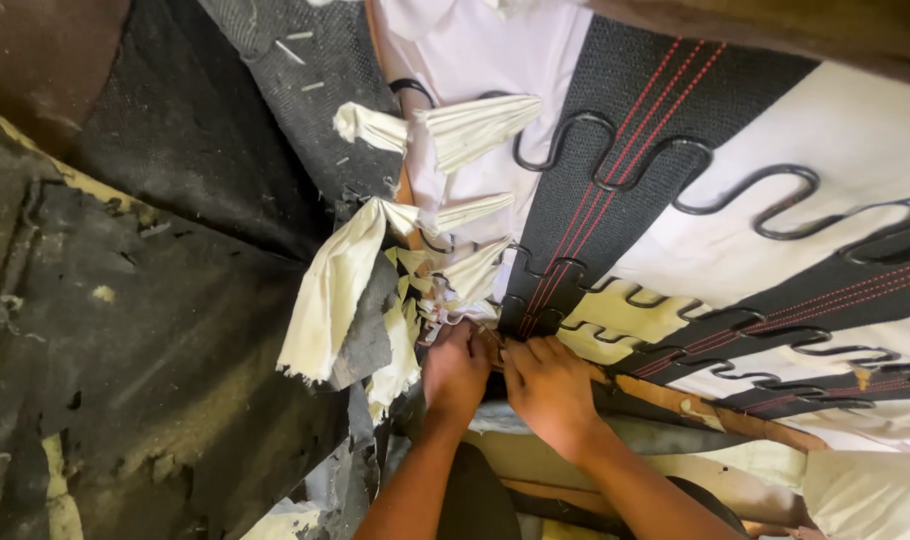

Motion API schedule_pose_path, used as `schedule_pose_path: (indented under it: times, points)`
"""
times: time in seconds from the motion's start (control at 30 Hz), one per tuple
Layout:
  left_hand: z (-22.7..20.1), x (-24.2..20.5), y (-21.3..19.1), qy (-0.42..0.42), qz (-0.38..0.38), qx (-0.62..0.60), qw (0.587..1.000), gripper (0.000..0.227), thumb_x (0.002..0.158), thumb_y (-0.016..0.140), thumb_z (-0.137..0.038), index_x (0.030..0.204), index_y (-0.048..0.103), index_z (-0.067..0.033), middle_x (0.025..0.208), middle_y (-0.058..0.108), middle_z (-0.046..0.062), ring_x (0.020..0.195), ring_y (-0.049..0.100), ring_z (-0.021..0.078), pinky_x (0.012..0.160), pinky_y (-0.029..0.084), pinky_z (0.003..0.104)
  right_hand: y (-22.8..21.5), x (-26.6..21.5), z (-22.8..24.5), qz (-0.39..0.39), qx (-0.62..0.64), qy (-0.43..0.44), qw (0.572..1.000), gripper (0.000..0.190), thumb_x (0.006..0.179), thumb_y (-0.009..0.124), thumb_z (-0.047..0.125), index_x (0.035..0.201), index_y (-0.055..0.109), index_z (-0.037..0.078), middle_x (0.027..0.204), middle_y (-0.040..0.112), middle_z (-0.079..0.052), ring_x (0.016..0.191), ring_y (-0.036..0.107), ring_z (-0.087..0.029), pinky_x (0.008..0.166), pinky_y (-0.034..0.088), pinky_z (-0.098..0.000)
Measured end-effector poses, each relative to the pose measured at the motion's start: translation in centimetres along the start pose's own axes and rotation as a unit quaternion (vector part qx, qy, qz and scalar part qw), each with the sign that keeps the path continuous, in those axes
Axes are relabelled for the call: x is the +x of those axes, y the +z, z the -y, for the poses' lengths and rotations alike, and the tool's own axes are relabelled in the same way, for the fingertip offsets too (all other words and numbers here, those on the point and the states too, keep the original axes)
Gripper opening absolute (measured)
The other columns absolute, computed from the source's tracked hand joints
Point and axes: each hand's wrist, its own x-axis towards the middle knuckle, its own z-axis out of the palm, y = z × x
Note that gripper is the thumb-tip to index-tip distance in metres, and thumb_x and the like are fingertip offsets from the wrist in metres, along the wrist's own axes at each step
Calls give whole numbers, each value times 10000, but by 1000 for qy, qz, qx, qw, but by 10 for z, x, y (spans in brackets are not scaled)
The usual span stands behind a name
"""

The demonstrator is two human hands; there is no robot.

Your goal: Removing old fabric, padding, and staples from a sofa frame as part of a reupholstery task.

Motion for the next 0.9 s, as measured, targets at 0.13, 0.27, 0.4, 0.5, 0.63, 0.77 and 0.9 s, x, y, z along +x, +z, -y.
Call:
schedule_pose_path:
  times: [0.13,0.27,0.4,0.5,0.63,0.77,0.9]
  points:
    - [10,2,4,56,5,11,998,133,898,632,-167,883,651,-37,959,705,206,867,684,446,755,550,517,8,0,-4,15,-2,-25,1000,48,806,691,82,793,646,72,791,639,-106,763,633,-322,667,532,-443]
    - [18,2,15,-7,36,23,999,151,927,602,-165,982,656,-35,1024,688,227,875,678,457,766,552,527,-1,3,-2,31,-7,-57,998,57,779,688,72,818,647,73,802,642,-105,756,625,-322,654,529,-447]
    - [29,-5,16,43,-15,-11,999,238,930,581,-106,1123,625,26,1081,658,277,927,661,469,798,555,521,6,-3,-9,32,17,-63,997,81,779,684,70,853,653,75,817,641,-98,763,628,-309,640,523,-433]
    - [23,-9,7,50,-6,-20,999,232,936,575,-91,1131,630,23,1097,660,271,949,662,462,813,554,517,14,0,-15,45,-4,-59,997,59,792,691,72,824,642,76,789,624,-103,750,620,-312,642,522,-435]
    - [3,-12,-3,50,-49,-21,997,275,874,606,-84,1132,698,-61,1107,679,221,927,673,445,769,558,504,7,11,-16,40,-14,-91,995,72,795,698,85,795,626,81,763,602,-101,741,610,-319,637,517,-439]
    - [-9,-7,-6,23,-28,0,999,203,881,633,-133,1065,708,-89,1060,679,185,889,680,443,726,556,516,9,9,-19,38,11,-113,993,103,792,689,84,883,652,53,774,599,-94,738,605,-312,633,514,-430]
    - [-6,-2,8,-38,0,58,998,137,904,649,-207,945,686,-82,1027,682,176,834,688,443,705,560,531,12,11,-22,62,2,-86,994,64,808,700,86,814,637,87,752,596,-92,731,607,-315,629,514,-440]
